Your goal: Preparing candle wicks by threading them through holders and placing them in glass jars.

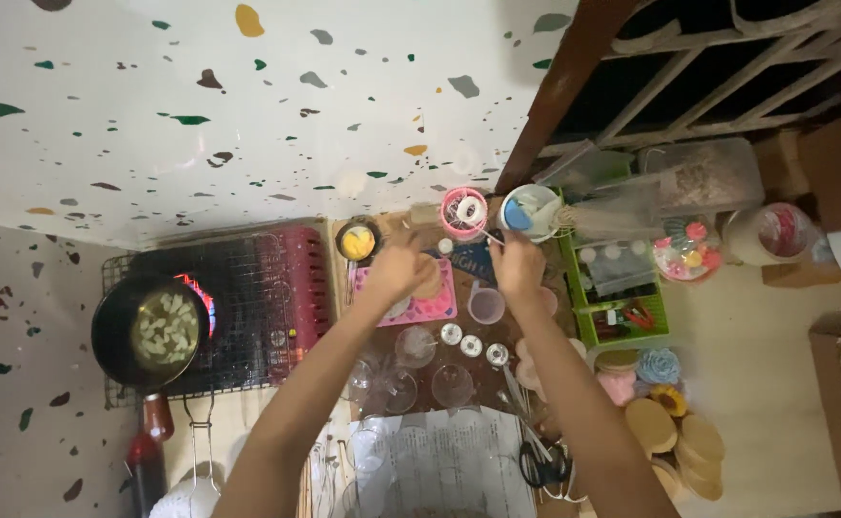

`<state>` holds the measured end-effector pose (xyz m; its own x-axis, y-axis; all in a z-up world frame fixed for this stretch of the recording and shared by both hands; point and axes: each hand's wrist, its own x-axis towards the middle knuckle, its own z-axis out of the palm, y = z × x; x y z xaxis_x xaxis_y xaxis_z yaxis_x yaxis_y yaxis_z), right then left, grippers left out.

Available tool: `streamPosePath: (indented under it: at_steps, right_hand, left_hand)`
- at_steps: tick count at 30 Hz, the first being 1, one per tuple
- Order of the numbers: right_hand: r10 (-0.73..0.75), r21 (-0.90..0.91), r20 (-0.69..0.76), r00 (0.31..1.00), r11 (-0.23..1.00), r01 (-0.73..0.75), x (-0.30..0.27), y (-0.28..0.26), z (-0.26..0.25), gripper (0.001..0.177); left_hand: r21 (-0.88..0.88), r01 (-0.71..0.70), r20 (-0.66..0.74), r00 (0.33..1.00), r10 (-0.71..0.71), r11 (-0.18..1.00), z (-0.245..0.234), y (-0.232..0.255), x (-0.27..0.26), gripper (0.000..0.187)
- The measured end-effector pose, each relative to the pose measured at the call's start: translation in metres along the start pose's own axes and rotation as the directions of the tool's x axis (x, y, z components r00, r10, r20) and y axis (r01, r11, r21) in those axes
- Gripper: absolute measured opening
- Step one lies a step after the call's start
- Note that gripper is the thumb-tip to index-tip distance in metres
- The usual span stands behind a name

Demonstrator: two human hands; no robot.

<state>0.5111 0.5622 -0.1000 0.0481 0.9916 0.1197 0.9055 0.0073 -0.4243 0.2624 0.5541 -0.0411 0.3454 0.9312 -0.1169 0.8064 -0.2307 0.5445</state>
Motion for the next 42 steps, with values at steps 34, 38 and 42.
streamPosePath:
  at_steps: [34,38,42]
  right_hand:
    - [0.616,0.885,-0.168,0.77,0.437,-0.157,-0.157,0.028,-0.15,0.02]
    - [0.693,0.957,-0.035,0.72,0.231,-0.177,-0.167,0.023,-0.174,0.018]
    - [0.675,0.963,0.034,0.737,0.176,-0.206,-0.179,0.01,-0.19,0.017]
  left_hand:
    - [-0.136,0.027,-0.413,0.907,-0.081,0.99,0.086,0.042,0.095,0.043]
    - [-0.13,0.157,-0.32,0.928,-0.192,0.979,0.085,0.049,0.1,0.031]
    - [-0.127,0.164,-0.384,0.901,-0.201,0.978,0.072,0.058,0.09,0.027]
